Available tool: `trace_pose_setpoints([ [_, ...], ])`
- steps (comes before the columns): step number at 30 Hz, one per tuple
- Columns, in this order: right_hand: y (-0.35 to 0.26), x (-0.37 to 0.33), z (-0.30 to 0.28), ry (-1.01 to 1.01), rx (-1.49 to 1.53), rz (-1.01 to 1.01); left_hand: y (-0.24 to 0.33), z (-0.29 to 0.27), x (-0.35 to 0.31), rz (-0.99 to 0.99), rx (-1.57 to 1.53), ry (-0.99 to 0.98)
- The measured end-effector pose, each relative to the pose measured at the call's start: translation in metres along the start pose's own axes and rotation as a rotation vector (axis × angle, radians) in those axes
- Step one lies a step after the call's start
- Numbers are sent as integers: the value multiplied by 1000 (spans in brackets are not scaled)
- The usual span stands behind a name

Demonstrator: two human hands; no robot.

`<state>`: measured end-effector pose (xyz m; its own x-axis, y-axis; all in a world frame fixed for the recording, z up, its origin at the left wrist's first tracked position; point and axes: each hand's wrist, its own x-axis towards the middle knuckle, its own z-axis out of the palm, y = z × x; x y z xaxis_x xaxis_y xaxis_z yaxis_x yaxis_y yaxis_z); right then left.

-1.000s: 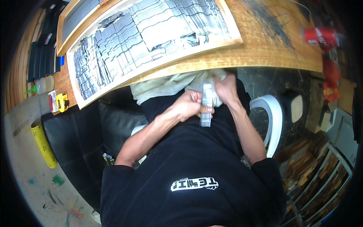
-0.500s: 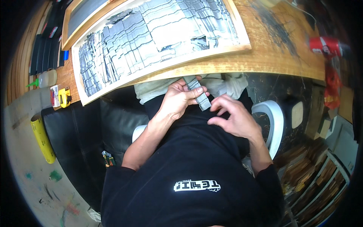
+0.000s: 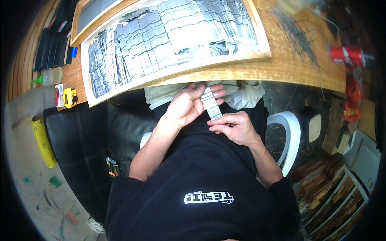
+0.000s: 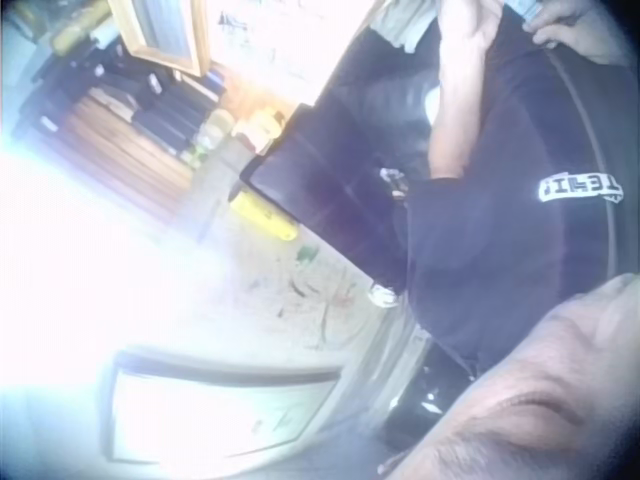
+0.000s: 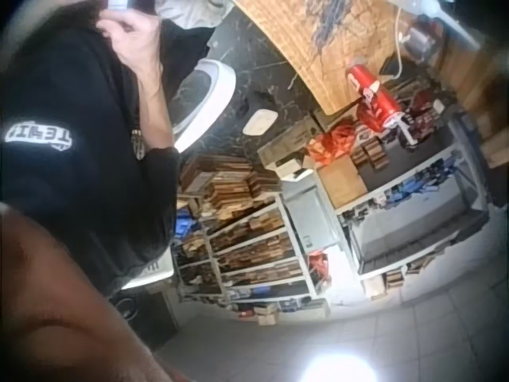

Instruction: The person repeatedly picks up small gray rectangular tiles from a wooden tray, folds or bends them by hand, and places them back into the tray. The person occasionally wipes the tiles with a white cloth during the process.

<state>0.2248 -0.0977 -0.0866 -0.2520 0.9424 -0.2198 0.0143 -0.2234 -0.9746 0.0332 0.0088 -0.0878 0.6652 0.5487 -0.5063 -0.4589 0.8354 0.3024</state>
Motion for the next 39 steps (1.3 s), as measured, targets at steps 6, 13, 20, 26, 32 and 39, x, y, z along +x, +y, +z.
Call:
trace_pose_setpoints([
  [6,-4,-1,-3,-99,86,101,0,1,3,-38,36,-20],
  [13,-3,7,-80,379,-82,185,6,10,6,129,70,254],
  [20,18,10,-104,181,-677,359,4,-2,14,216,85,228],
  [26,-63,-67,-145,-149,-358,437,11,12,-6,121,84,172],
  [32,-5,-43,-93,87,281,-211,-36,15,23,127,70,153],
  [39,22,15,14,665,-166,64,-90,-2,31,416,164,254],
])
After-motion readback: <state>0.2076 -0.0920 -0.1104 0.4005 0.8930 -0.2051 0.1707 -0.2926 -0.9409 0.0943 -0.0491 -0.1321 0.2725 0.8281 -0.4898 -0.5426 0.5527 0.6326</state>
